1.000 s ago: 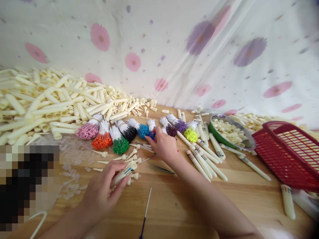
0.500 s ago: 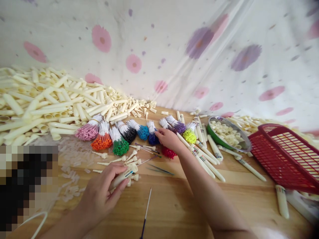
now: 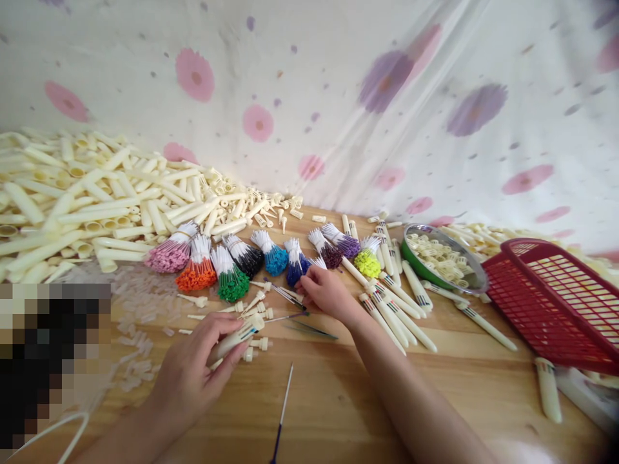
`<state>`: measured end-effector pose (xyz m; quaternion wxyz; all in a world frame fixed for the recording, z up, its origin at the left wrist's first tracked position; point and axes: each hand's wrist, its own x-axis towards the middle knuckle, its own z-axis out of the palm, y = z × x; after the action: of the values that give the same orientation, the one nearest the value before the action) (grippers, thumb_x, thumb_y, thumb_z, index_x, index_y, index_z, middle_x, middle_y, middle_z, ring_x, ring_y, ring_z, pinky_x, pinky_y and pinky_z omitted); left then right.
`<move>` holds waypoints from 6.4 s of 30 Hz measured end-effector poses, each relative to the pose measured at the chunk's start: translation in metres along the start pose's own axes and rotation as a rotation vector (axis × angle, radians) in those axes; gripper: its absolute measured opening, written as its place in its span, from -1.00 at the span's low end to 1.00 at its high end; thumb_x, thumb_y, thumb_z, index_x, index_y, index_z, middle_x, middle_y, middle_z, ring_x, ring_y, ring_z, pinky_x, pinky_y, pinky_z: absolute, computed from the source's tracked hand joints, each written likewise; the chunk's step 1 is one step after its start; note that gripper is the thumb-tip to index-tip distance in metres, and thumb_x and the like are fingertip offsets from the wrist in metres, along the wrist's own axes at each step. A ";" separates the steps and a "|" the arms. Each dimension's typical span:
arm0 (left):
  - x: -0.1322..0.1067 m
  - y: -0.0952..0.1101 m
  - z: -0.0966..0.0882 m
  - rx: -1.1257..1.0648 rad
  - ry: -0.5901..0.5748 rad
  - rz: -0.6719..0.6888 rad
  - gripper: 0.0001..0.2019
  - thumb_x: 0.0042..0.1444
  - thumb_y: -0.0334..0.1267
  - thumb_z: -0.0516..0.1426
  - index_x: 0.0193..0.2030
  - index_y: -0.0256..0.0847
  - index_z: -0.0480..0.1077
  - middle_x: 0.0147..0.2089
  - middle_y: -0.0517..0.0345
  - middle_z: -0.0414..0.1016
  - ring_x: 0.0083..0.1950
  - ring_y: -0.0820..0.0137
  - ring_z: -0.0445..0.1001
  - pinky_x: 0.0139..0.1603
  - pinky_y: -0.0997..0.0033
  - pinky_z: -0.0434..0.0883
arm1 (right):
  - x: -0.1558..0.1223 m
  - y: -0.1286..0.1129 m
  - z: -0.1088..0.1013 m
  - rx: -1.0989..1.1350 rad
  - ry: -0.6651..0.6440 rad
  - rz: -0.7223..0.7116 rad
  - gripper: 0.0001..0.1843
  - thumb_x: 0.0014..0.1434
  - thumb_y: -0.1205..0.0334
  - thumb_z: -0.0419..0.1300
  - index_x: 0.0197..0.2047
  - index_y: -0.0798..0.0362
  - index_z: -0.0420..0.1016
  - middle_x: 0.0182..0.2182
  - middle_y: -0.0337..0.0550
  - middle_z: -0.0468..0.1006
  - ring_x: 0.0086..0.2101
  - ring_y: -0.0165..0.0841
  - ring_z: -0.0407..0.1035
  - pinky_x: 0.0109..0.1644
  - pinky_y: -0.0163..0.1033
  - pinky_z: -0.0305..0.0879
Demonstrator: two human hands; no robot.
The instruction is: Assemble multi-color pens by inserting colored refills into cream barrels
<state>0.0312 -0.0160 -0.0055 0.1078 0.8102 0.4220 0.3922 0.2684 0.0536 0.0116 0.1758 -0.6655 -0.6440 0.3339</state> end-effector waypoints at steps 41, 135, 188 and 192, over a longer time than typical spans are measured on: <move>0.000 -0.004 0.000 -0.109 -0.043 0.070 -0.87 0.16 -0.25 0.12 -0.15 -0.11 0.39 -0.24 0.09 0.55 -0.16 0.32 0.54 -0.18 0.34 0.50 | -0.048 -0.004 -0.011 1.075 -0.797 0.011 -0.74 -0.03 0.26 0.10 -0.69 0.08 0.19 -0.84 -0.32 0.32 -0.83 -0.53 0.17 -0.80 -0.50 0.01; -0.004 0.000 0.005 -0.237 -0.033 -0.138 -0.88 0.06 -0.27 0.18 -0.23 -0.05 0.44 -0.24 0.17 0.55 -0.19 0.34 0.54 -0.18 0.36 0.50 | -0.069 -0.032 0.013 0.254 -0.087 -0.637 -0.79 0.10 0.54 0.13 -0.35 0.16 0.57 -0.42 -0.15 0.45 -0.40 -0.45 0.34 -0.36 -0.39 0.26; -0.006 -0.005 0.010 -0.182 0.044 -0.212 -0.89 0.10 -0.17 0.14 -0.27 -0.11 0.35 -0.24 0.16 0.46 -0.18 0.33 0.52 -0.20 0.38 0.49 | -0.048 0.017 -0.027 -0.702 0.208 -0.042 -0.75 0.28 0.10 0.01 -0.21 0.09 0.39 -0.44 -0.07 0.55 -0.44 -0.22 0.44 -0.49 -0.30 0.04; -0.006 -0.002 0.010 -0.178 0.048 -0.224 -0.88 0.09 -0.15 0.15 -0.30 -0.11 0.36 -0.25 0.16 0.47 -0.21 0.32 0.53 -0.29 0.42 0.50 | -0.047 0.018 -0.029 -0.649 0.141 -0.177 -0.74 0.25 0.26 0.06 -0.02 0.03 0.42 -0.30 -0.07 0.58 -0.36 -0.25 0.47 -0.44 -0.30 0.15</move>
<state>0.0350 -0.0173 -0.0160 0.2119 0.7358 0.4757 0.4328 0.3032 0.0119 0.0306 0.0272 -0.6495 -0.7583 0.0484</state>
